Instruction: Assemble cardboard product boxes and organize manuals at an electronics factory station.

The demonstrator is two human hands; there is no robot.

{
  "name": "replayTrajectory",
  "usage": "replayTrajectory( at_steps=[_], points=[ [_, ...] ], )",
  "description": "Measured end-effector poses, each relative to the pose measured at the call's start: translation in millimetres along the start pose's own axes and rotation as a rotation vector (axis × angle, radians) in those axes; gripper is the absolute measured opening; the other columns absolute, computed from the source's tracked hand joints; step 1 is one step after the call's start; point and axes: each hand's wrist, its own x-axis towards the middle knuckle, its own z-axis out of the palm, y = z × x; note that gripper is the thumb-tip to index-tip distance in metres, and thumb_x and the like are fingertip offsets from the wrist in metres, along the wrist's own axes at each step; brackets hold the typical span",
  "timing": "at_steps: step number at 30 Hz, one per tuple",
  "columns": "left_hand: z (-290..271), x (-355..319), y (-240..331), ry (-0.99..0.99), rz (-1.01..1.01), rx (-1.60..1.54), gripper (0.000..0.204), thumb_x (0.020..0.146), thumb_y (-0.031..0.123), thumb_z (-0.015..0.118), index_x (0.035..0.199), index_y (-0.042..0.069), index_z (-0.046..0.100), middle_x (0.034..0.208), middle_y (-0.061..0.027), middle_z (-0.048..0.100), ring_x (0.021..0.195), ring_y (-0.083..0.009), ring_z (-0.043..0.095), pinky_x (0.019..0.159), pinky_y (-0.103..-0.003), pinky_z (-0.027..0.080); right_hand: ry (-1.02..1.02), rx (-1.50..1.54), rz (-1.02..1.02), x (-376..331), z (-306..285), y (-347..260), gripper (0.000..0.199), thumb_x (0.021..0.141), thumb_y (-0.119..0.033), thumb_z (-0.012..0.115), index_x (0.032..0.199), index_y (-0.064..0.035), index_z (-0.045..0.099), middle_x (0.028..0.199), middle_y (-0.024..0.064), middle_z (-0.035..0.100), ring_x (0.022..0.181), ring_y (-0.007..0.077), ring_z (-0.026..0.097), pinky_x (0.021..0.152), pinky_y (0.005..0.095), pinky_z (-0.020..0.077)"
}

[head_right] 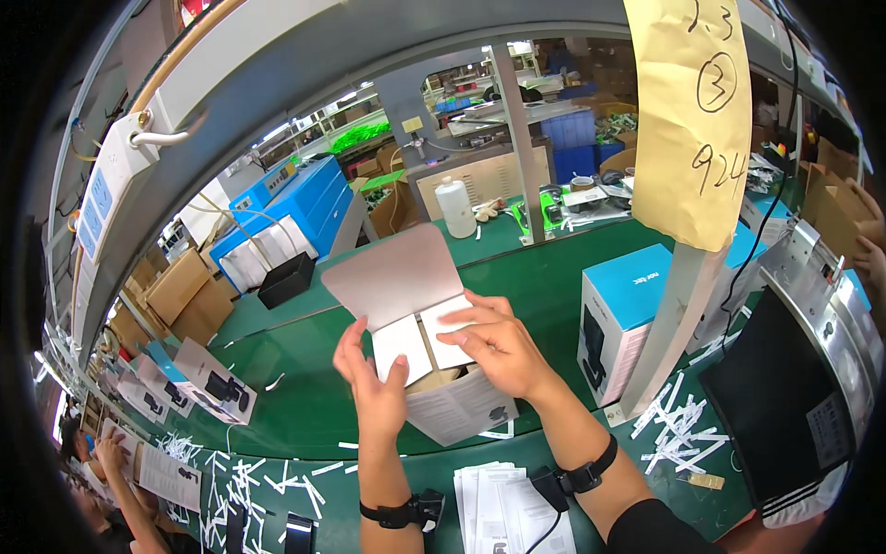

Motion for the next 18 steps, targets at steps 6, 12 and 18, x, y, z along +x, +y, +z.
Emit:
replayTrajectory(
  at_steps=[6,12,18],
  points=[
    [19,7,-8,-0.005,-0.111,-0.788,0.093,0.072,-0.008,0.052,0.158,0.005,0.020,0.161,-0.0228,0.025,0.151,-0.0318,0.022,0.117,-0.040,0.025,0.175,0.335,0.237,1,5,3,0.064,0.077,-0.007,0.053,0.142,-0.0080,0.054,0.163,0.0178,0.020,0.148,0.0302,0.027,0.121,0.0409,0.0184],
    [7,7,-15,-0.085,-0.109,-0.814,0.073,0.068,-0.013,0.053,0.138,0.006,0.044,0.148,-0.0168,0.042,0.139,-0.0312,0.040,0.117,-0.041,0.028,0.183,0.654,0.310,3,-8,-14,0.081,0.067,-0.004,0.061,0.146,-0.0031,0.043,0.149,0.0143,0.042,0.141,0.0287,0.038,0.118,0.0379,0.0262],
    [-8,6,-27,-0.147,0.435,-0.408,0.030,0.070,0.008,0.080,0.096,0.007,0.066,0.117,-0.0126,0.066,0.124,-0.0355,0.056,0.112,-0.055,0.033,0.108,-0.057,-0.359,-7,-16,-5,0.035,0.073,-0.008,0.074,0.108,-0.0057,0.072,0.119,0.0143,0.063,0.124,0.0328,0.053,0.108,0.0451,0.0390]
  ],
)
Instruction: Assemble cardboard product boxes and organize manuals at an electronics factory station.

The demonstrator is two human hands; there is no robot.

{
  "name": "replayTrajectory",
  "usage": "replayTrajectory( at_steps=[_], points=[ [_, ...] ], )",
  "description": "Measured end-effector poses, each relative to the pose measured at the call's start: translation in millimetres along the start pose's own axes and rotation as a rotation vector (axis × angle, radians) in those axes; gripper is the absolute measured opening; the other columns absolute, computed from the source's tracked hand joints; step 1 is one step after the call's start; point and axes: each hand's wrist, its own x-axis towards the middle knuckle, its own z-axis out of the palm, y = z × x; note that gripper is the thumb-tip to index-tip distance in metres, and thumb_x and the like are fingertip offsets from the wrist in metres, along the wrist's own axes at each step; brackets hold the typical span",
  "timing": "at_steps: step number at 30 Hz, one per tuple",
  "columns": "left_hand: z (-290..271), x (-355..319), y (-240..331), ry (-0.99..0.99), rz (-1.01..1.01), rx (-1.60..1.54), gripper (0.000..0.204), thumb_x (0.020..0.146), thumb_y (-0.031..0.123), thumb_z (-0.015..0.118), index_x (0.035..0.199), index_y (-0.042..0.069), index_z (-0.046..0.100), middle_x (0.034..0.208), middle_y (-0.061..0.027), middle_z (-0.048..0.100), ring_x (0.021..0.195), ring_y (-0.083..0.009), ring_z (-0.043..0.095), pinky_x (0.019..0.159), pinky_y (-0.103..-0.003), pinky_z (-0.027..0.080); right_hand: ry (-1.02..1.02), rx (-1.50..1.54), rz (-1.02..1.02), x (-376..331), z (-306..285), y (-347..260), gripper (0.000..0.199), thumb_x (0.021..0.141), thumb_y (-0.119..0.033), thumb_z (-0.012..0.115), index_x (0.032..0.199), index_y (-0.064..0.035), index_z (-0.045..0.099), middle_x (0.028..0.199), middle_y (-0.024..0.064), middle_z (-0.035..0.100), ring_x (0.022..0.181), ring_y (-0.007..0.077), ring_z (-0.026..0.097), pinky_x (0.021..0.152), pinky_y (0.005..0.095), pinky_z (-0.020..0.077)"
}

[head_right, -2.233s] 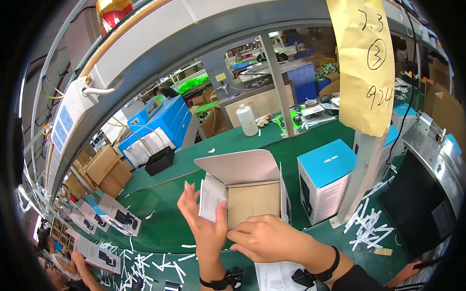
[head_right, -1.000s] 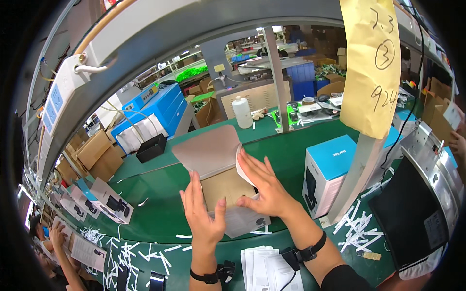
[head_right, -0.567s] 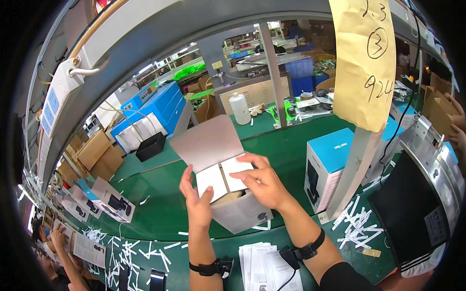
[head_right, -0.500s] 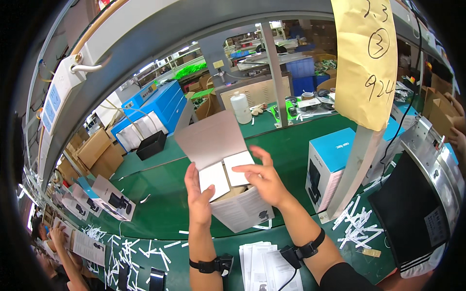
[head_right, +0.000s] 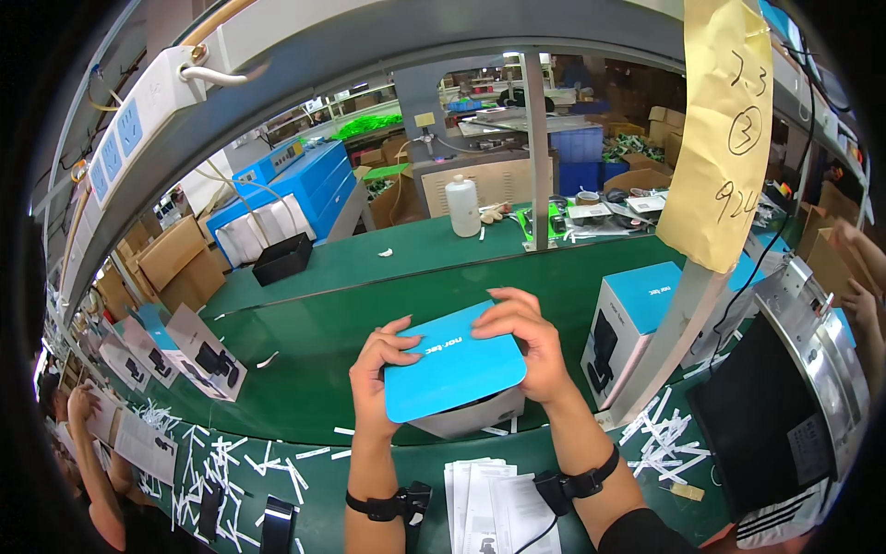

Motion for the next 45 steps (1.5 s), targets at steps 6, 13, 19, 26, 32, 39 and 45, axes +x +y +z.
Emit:
replayTrajectory(
  at_steps=[6,13,19,26,32,39,45],
  points=[
    [-7,8,51,-0.342,-0.098,0.378,0.058,0.066,0.029,0.088,0.117,0.009,0.069,0.134,-0.0143,0.061,0.143,-0.0477,0.037,0.117,-0.063,0.023,-0.168,0.097,0.087,2,-23,-13,0.049,0.072,-0.029,0.079,0.112,-0.0030,0.068,0.122,0.0165,0.061,0.129,0.0414,0.050,0.111,0.0534,0.0358],
    [15,-10,-2,-0.211,0.130,0.160,0.075,0.068,0.032,0.090,0.130,0.004,0.058,0.143,-0.0191,0.053,0.146,-0.0491,0.030,0.115,-0.064,0.026,-0.291,-0.009,0.024,-12,-30,-5,0.070,0.074,-0.039,0.084,0.129,-0.0042,0.057,0.135,0.0169,0.053,0.140,0.0434,0.035,0.112,0.0536,0.0331],
    [38,-8,-10,-0.048,0.029,0.101,0.077,0.075,0.036,0.087,0.131,0.003,0.046,0.134,-0.0203,0.057,0.139,-0.0438,0.042,0.112,-0.056,0.034,-0.020,0.044,0.057,-19,-22,2,0.057,0.078,-0.035,0.084,0.118,-0.0028,0.059,0.127,0.0183,0.062,0.131,0.0446,0.047,0.109,0.0518,0.0374],
    [36,3,10,0.004,-0.044,0.014,0.049,0.076,0.025,0.085,0.115,0.004,0.064,0.117,-0.0150,0.066,0.130,-0.0427,0.050,0.112,-0.057,0.036,0.138,0.093,0.096,-13,-15,-22,0.030,0.081,-0.015,0.080,0.102,-0.0019,0.064,0.118,0.0182,0.065,0.120,0.0410,0.056,0.110,0.0550,0.0379],
    [31,0,14,0.012,0.184,0.066,0.024,0.081,0.028,0.080,0.092,0.007,0.078,0.114,-0.0152,0.069,0.130,-0.0408,0.052,0.111,-0.062,0.035,0.294,0.143,-0.009,-22,-4,-23,0.019,0.074,-0.005,0.081,0.089,-0.0026,0.070,0.107,0.0151,0.066,0.111,0.0358,0.061,0.113,0.0649,0.0314],
    [44,-2,10,0.014,0.301,0.279,0.024,0.090,0.025,0.070,0.101,0.005,0.078,0.106,-0.0111,0.074,0.113,-0.0380,0.063,0.111,-0.062,0.037,0.276,0.047,-0.052,-24,-15,-15,0.020,0.076,-0.008,0.080,0.093,-0.0036,0.070,0.097,0.0137,0.067,0.107,0.0354,0.062,0.111,0.0654,0.0335],
    [59,9,20,-0.062,0.216,0.128,0.020,0.084,0.008,0.069,0.102,0.007,0.079,0.108,-0.0067,0.075,0.108,-0.0327,0.067,0.113,-0.060,0.033,0.330,0.049,0.012,-36,-28,-5,0.022,0.085,-0.014,0.075,0.100,-0.0038,0.064,0.105,0.0154,0.063,0.112,0.0357,0.059,0.112,0.0663,0.0313]
  ],
)
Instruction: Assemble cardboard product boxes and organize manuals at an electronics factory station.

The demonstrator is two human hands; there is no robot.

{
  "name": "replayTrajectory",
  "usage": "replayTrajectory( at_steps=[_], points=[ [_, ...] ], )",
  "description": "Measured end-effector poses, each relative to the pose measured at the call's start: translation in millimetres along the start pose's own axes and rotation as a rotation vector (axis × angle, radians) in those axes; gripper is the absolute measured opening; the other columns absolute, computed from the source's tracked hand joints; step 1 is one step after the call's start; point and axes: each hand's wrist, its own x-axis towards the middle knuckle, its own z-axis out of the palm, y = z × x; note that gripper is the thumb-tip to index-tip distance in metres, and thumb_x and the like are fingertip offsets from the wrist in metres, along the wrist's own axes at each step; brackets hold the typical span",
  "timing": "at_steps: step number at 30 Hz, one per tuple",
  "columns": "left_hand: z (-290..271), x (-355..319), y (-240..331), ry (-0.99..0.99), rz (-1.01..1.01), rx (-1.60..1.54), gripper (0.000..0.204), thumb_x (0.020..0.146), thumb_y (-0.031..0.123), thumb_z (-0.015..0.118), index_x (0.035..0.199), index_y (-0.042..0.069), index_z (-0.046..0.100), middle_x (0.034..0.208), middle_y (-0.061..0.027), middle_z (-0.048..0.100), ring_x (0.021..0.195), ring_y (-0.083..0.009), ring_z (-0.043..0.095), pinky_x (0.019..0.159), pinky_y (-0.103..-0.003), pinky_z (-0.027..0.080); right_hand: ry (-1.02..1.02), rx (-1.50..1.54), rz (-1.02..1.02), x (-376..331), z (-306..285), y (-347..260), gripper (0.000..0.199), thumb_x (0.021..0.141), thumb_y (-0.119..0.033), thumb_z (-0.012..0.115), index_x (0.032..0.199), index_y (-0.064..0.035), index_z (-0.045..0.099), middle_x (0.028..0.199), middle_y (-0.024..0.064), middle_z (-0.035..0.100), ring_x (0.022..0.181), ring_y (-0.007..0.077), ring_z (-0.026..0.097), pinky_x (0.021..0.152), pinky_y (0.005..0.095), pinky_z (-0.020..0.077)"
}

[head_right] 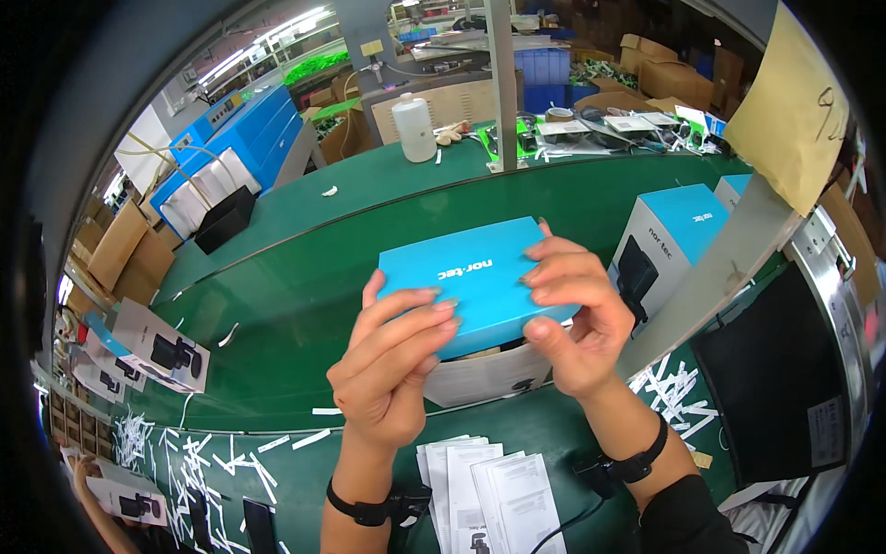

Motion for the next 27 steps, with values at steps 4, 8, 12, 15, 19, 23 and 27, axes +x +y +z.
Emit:
replayTrajectory(
  at_steps=[4,8,12,15,19,23,27],
  points=[
    [1,-3,-4,-0.060,-0.099,-0.065,0.021,0.081,0.005,0.070,0.100,0.007,0.079,0.109,-0.0048,0.075,0.110,-0.0326,0.067,0.113,-0.059,0.031,-0.023,0.007,0.027,2,-4,-3,0.018,0.084,-0.013,0.074,0.098,-0.0049,0.064,0.103,0.0148,0.063,0.112,0.0360,0.058,0.112,0.0680,0.0297],
    [1,-10,-11,-0.068,0.041,-0.043,0.018,0.084,0.019,0.074,0.097,0.009,0.079,0.109,-0.0029,0.074,0.110,-0.0313,0.066,0.113,-0.061,0.032,-0.092,0.058,-0.008,-6,-13,0,0.022,0.094,-0.029,0.070,0.095,-0.0082,0.064,0.100,0.0114,0.064,0.108,0.0337,0.058,0.113,0.0699,0.0275],
    [12,-17,-3,-0.039,0.105,0.171,0.049,0.081,0.064,0.070,0.094,0.017,0.070,0.105,0.0014,0.068,0.107,-0.0280,0.060,0.110,-0.065,0.038,-0.070,-0.012,-0.028,-2,-13,-10,0.048,0.090,-0.057,0.067,0.094,-0.0095,0.066,0.099,0.0088,0.064,0.107,0.0334,0.059,0.112,0.0703,0.0307],
    [14,-32,0,-0.014,0.190,0.327,0.043,0.082,0.061,0.071,0.098,0.022,0.066,0.107,0.0049,0.059,0.109,-0.0249,0.053,0.106,-0.060,0.044,-0.109,-0.008,-0.087,-2,-12,-13,0.050,0.087,-0.058,0.068,0.096,-0.0090,0.067,0.101,0.0078,0.066,0.108,0.0332,0.059,0.112,0.0707,0.0309],
    [20,-34,5,0.068,0.109,0.364,0.036,0.086,0.058,0.069,0.097,0.025,0.063,0.105,0.0060,0.052,0.107,-0.0208,0.048,0.106,-0.057,0.046,-0.149,0.053,-0.088,-2,-11,-10,0.049,0.083,-0.057,0.071,0.093,-0.0094,0.073,0.102,0.0057,0.071,0.109,0.0334,0.061,0.116,0.0671,0.0278],
    [24,-36,5,0.038,0.098,0.358,0.033,0.086,0.056,0.071,0.095,0.025,0.062,0.104,0.0074,0.052,0.106,-0.0198,0.048,0.107,-0.058,0.045,-0.172,0.054,-0.084,-4,-22,-10,0.053,0.080,-0.060,0.074,0.087,-0.0071,0.075,0.099,0.0065,0.073,0.107,0.0328,0.062,0.116,0.0663,0.0277],
    [27,-40,8,0.016,0.082,0.316,0.032,0.083,0.054,0.075,0.094,0.026,0.062,0.101,0.0097,0.052,0.106,-0.0187,0.046,0.107,-0.060,0.045,-0.151,0.016,-0.147,-3,-24,-13,0.058,0.077,-0.063,0.078,0.086,-0.0058,0.075,0.099,0.0063,0.074,0.104,0.0302,0.059,0.114,0.0649,0.0318]
  ],
)
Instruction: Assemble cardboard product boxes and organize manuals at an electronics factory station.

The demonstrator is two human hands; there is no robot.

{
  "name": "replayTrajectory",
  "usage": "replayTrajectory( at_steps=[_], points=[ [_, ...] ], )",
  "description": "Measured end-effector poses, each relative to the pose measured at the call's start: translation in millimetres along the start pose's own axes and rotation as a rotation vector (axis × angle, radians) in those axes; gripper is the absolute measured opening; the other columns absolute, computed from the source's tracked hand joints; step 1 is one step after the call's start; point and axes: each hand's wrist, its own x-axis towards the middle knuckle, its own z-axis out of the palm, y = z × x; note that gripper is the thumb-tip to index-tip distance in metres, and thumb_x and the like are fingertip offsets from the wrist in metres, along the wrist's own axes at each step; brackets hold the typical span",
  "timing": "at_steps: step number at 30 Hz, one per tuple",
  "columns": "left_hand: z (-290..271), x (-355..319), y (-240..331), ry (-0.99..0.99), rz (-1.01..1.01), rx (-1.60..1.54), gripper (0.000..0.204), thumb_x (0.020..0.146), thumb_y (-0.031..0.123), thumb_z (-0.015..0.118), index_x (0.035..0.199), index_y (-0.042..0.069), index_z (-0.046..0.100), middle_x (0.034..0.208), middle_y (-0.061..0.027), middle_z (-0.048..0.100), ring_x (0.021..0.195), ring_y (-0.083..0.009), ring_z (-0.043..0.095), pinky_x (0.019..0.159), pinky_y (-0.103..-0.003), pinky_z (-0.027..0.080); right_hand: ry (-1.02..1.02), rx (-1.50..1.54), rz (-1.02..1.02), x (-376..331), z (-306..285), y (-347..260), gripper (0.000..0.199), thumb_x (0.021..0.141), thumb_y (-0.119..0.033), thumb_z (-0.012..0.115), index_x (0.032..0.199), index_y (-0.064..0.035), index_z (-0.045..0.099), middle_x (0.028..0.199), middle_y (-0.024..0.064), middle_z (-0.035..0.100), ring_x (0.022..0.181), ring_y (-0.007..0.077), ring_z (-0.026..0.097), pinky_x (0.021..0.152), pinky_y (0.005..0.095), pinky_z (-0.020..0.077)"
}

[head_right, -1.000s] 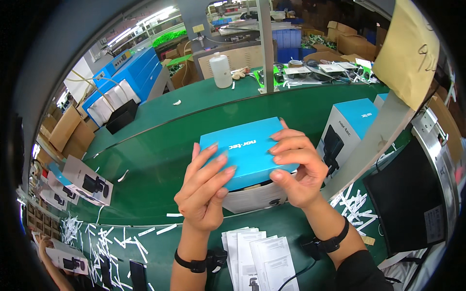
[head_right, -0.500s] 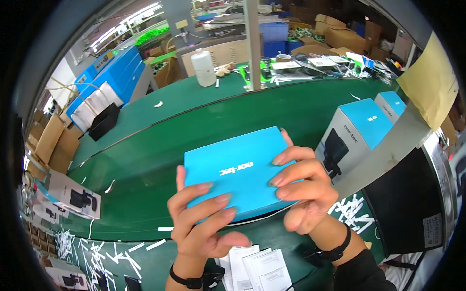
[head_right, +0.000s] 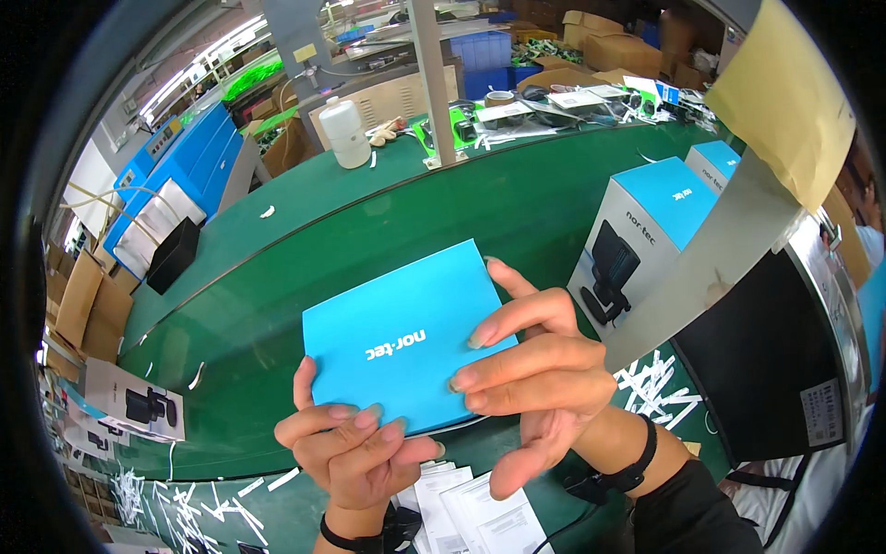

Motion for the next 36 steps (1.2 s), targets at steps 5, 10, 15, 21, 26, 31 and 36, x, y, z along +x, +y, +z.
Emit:
replayTrajectory(
  at_steps=[5,10,15,21,26,31,36],
  points=[
    [2,-4,-3,0.042,-0.015,-0.095,0.025,0.078,0.045,0.083,0.088,0.025,0.070,0.107,0.0128,0.057,0.111,-0.0162,0.044,0.105,-0.055,0.045,0.003,-0.128,-0.024,-8,0,-3,0.047,0.076,-0.053,0.084,0.088,-0.0089,0.074,0.099,0.0040,0.073,0.104,0.0260,0.053,0.108,0.0603,0.0422],
    [4,2,3,-0.023,-0.027,-0.040,0.030,0.083,0.049,0.078,0.092,0.025,0.062,0.099,0.0099,0.054,0.104,-0.0184,0.047,0.102,-0.058,0.048,-0.012,-0.232,-0.043,-14,-3,0,0.035,0.077,-0.037,0.088,0.093,-0.0114,0.069,0.100,0.0036,0.072,0.103,0.0262,0.053,0.106,0.0571,0.0458],
    [27,16,-2,0.035,-0.021,-0.071,0.027,0.081,0.041,0.082,0.087,0.021,0.065,0.094,0.0069,0.055,0.095,-0.0200,0.049,0.099,-0.057,0.049,0.000,-0.354,0.089,-6,-13,-1,0.022,0.083,-0.017,0.081,0.089,-0.0106,0.061,0.099,0.0055,0.072,0.101,0.0259,0.052,0.105,0.0557,0.0456],
    [39,31,4,0.112,-0.002,-0.113,0.025,0.075,0.028,0.088,0.078,0.013,0.069,0.085,0.0006,0.061,0.086,-0.0226,0.051,0.094,-0.054,0.050,0.130,-0.232,0.107,-12,-18,6,0.031,0.086,-0.010,0.075,0.100,-0.0091,0.047,0.097,0.0094,0.072,0.098,0.0252,0.052,0.107,0.0551,0.0409],
    [40,37,6,0.149,-0.053,-0.246,0.031,0.073,0.014,0.089,0.093,0.008,0.066,0.082,-0.0046,0.066,0.083,-0.0255,0.060,0.097,-0.056,0.048,0.195,-0.242,0.090,-15,-15,17,0.026,0.088,-0.016,0.071,0.098,-0.0080,0.049,0.094,0.0111,0.072,0.097,0.0273,0.055,0.104,0.0560,0.0430],
    [35,39,15,0.088,-0.014,-0.207,0.028,0.080,0.005,0.081,0.101,0.006,0.063,0.083,-0.0073,0.066,0.083,-0.0232,0.064,0.103,-0.055,0.045,0.033,-0.628,0.064,-8,-17,-4,0.028,0.086,-0.027,0.075,0.090,-0.0039,0.060,0.097,0.0134,0.064,0.103,0.0352,0.055,0.103,0.0566,0.0452],
    [-2,54,51,0.032,-0.074,-0.251,0.023,0.090,0.010,0.071,0.109,0.001,0.063,0.093,-0.0103,0.068,0.088,-0.0261,0.067,0.108,-0.051,0.043,0.182,-0.638,0.058,-29,-43,5,0.020,0.097,-0.018,0.062,0.089,-0.0004,0.057,0.098,0.0157,0.061,0.106,0.0353,0.054,0.107,0.0602,0.0418]
  ],
)
